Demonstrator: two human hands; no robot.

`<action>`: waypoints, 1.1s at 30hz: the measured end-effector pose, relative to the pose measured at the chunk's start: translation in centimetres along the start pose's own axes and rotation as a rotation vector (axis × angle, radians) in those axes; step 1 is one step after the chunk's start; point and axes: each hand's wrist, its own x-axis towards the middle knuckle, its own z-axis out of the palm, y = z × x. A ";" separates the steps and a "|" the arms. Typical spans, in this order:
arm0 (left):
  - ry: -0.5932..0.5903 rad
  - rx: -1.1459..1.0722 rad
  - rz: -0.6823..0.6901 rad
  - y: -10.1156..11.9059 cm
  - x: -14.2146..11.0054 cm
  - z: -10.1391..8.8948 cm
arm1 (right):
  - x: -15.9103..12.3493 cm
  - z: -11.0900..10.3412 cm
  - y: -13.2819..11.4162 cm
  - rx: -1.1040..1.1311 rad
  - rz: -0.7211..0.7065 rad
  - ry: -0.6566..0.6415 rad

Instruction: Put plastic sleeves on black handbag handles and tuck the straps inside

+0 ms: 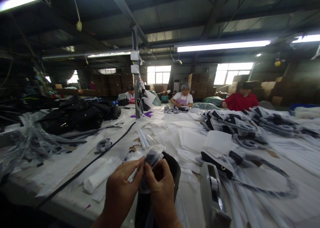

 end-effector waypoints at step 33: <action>-0.339 -0.400 -0.442 0.3 2.8 0.6 | -0.8 -8.7 -0.7 -0.623 -0.273 0.167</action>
